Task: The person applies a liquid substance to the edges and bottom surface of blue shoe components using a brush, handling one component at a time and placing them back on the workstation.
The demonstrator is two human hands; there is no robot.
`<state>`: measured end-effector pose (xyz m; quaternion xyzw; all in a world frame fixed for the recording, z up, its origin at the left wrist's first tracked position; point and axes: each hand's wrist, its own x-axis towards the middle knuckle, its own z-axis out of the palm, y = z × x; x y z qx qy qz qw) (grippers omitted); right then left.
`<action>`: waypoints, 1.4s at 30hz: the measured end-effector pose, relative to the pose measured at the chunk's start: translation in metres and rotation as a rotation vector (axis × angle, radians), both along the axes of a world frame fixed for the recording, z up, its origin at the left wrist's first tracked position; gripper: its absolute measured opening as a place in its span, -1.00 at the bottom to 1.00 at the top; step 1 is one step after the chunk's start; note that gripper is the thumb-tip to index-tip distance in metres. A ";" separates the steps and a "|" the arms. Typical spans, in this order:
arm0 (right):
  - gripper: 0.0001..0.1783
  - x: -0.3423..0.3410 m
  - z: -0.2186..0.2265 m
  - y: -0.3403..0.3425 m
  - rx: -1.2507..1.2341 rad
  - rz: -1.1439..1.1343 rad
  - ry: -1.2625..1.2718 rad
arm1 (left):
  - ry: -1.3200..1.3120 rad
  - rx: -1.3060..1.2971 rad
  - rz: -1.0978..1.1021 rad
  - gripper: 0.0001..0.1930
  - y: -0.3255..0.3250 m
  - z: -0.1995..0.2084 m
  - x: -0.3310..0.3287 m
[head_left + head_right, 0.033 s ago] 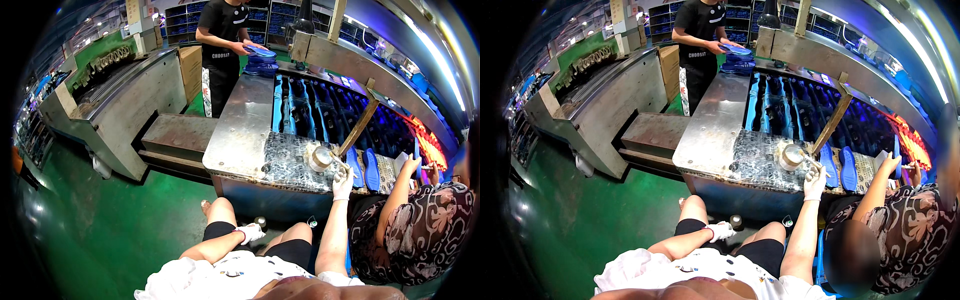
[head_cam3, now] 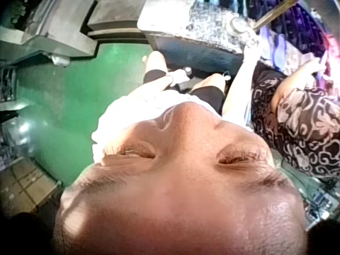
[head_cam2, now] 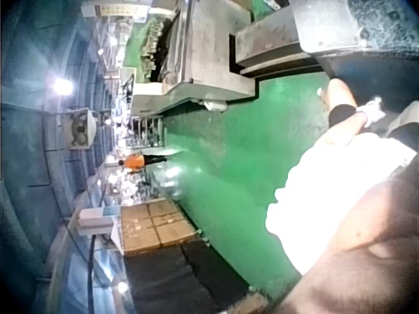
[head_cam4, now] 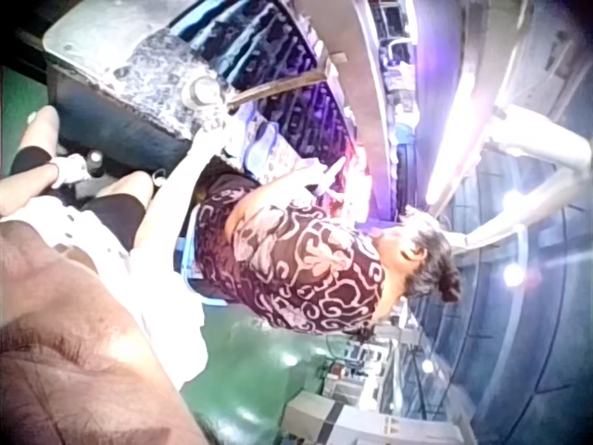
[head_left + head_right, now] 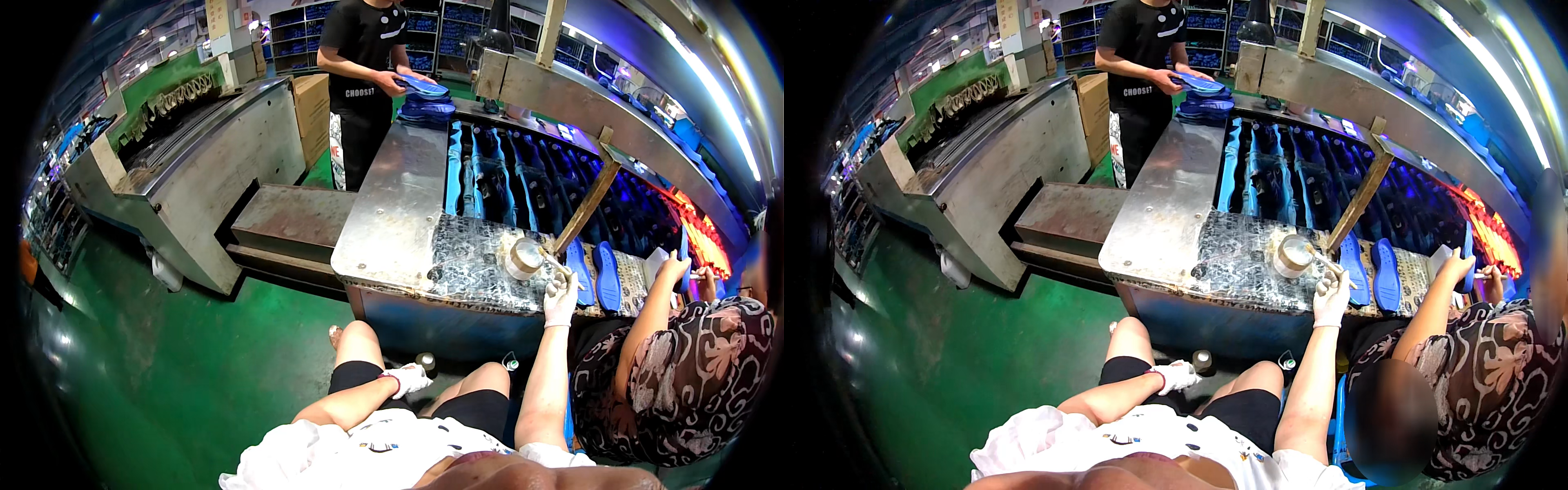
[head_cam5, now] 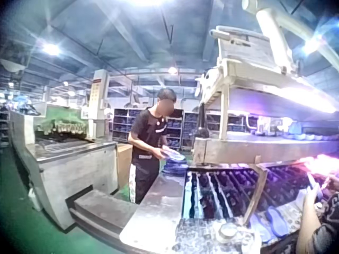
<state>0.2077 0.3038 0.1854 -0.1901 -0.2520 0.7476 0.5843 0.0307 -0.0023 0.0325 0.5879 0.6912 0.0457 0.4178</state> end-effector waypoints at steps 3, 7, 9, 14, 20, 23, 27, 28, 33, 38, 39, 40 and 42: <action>-0.70 0.005 0.000 0.001 0.012 -0.006 -0.001 | -0.066 -0.053 0.138 -0.64 -0.004 0.020 0.001; -0.70 0.006 -0.001 0.000 0.029 -0.001 0.014 | -0.255 -0.159 0.403 -0.41 -0.014 0.043 -0.004; -0.70 0.001 -0.001 -0.002 0.034 0.011 0.018 | -0.221 -0.013 0.498 -0.39 -0.020 0.032 -0.007; -0.70 0.006 -0.005 -0.001 0.025 0.006 0.023 | -0.084 0.385 0.367 -0.56 -0.018 0.071 0.008; -0.69 0.005 -0.006 0.007 0.050 0.002 -0.011 | 0.100 1.294 0.193 -0.82 -0.002 0.146 -0.012; -0.69 0.003 -0.002 0.008 0.067 0.010 0.006 | 0.333 1.545 0.276 -0.63 0.033 0.193 -0.040; -0.70 -0.001 -0.001 0.007 0.049 0.005 0.036 | 0.703 1.102 0.440 -0.52 0.080 0.222 -0.083; -0.70 0.002 -0.004 0.009 0.081 0.025 0.049 | 0.704 0.946 0.424 -0.48 0.092 0.219 -0.097; -0.69 0.003 -0.011 0.004 0.014 0.038 0.061 | 0.597 0.708 0.484 -0.72 0.111 0.187 -0.124; -0.69 0.009 -0.008 0.001 0.034 0.044 0.065 | 0.506 0.780 0.471 -0.85 0.080 0.185 -0.110; -0.69 0.010 -0.009 0.003 0.032 0.044 0.068 | 0.485 0.636 0.450 -0.84 0.074 0.190 -0.107; -0.69 0.009 -0.009 0.005 0.048 0.039 0.040 | 0.339 0.882 0.524 -0.82 0.063 0.172 -0.105; -0.70 0.006 -0.004 0.004 0.044 0.023 0.012 | 0.227 1.239 0.547 -0.78 0.034 0.154 -0.093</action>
